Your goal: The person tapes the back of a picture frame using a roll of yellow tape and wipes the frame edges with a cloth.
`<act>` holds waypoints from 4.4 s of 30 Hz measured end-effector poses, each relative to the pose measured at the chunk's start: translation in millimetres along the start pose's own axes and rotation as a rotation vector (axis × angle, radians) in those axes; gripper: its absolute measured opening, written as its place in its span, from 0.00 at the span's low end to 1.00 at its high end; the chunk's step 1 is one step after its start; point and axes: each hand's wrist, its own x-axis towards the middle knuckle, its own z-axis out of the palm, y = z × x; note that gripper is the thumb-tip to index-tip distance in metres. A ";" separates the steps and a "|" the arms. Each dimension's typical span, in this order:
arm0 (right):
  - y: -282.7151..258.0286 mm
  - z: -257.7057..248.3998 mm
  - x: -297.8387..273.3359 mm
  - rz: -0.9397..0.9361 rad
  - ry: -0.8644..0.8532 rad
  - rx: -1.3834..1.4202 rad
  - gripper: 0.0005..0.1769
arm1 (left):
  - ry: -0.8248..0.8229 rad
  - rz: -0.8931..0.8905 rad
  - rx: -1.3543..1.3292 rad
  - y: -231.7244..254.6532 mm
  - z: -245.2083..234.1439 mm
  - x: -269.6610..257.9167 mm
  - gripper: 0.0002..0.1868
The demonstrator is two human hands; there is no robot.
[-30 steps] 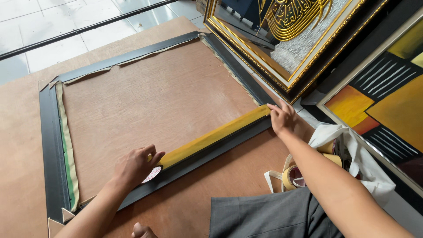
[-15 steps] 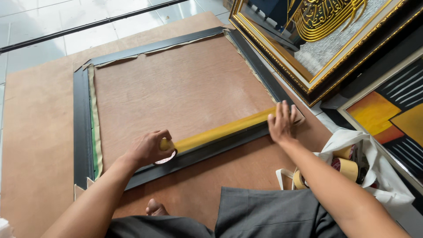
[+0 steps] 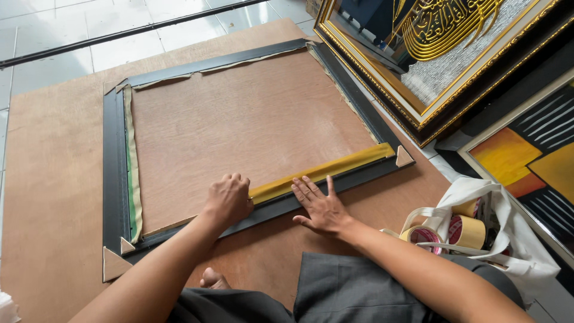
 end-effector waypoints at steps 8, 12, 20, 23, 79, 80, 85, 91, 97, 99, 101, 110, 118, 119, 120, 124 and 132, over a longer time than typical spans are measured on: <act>113.1 5.6 -32.0 0.408 0.047 0.012 0.47 | -0.053 -0.025 -0.014 10.0 -34.0 -16.0 0.27; 168.4 13.8 -48.7 0.708 -0.012 0.064 0.46 | -0.046 -0.032 -0.046 6.8 -33.3 -16.8 0.29; 80.6 -25.8 -15.4 0.540 -0.083 0.170 0.56 | -0.035 -0.044 -0.028 9.3 -27.1 -8.6 0.27; 112.0 -21.5 -28.4 0.422 -0.074 0.119 0.48 | -0.029 -0.047 -0.018 7.8 -24.3 -8.0 0.28; -85.6 -67.3 70.3 0.283 -0.385 0.357 0.58 | 0.073 -0.205 -0.002 -52.9 -6.4 -18.1 0.53; -83.8 -69.2 68.9 0.283 -0.383 0.359 0.57 | 0.098 -0.175 -0.049 -84.4 -3.9 -45.2 0.54; -77.8 -60.6 68.4 0.257 -0.387 0.404 0.55 | -0.066 -0.435 0.114 -314.5 27.6 -212.4 0.60; -78.0 -17.6 66.4 0.253 -0.173 0.307 0.52 | -0.234 -0.668 -0.091 -255.6 -86.0 -296.8 0.36; -80.3 -4.5 61.1 0.266 -0.100 0.199 0.54 | -0.184 -0.802 -0.449 -301.2 -27.1 -279.9 0.28; -81.2 -7.5 60.2 0.295 -0.114 0.245 0.56 | -0.123 -0.730 -0.425 -287.8 -50.4 -276.1 0.21; -80.4 2.3 61.9 0.309 -0.114 0.230 0.57 | -0.115 -0.728 -0.401 -289.9 -43.8 -272.8 0.19; -143.3 -15.3 97.8 0.276 -0.034 0.153 0.57 | -0.160 -0.663 -0.121 -292.3 3.1 -246.3 0.16; -333.5 -35.0 195.7 -0.071 -0.004 0.217 0.57 | -0.089 -0.627 0.150 -281.5 52.6 -229.4 0.19; -348.9 -21.6 204.6 -0.143 -0.016 0.264 0.57 | -0.044 -0.634 0.182 -276.8 48.6 -232.4 0.18; -364.2 -8.1 213.4 -0.215 -0.027 0.311 0.58 | 0.001 -0.641 0.214 -272.1 44.7 -235.5 0.17; -339.6 -2.1 204.0 -0.250 -0.025 0.327 0.59 | -0.006 -0.660 0.227 -287.0 70.7 -231.1 0.19; -177.0 -18.2 116.6 0.143 0.034 0.176 0.51 | 0.043 -0.690 0.197 -286.8 70.4 -235.0 0.18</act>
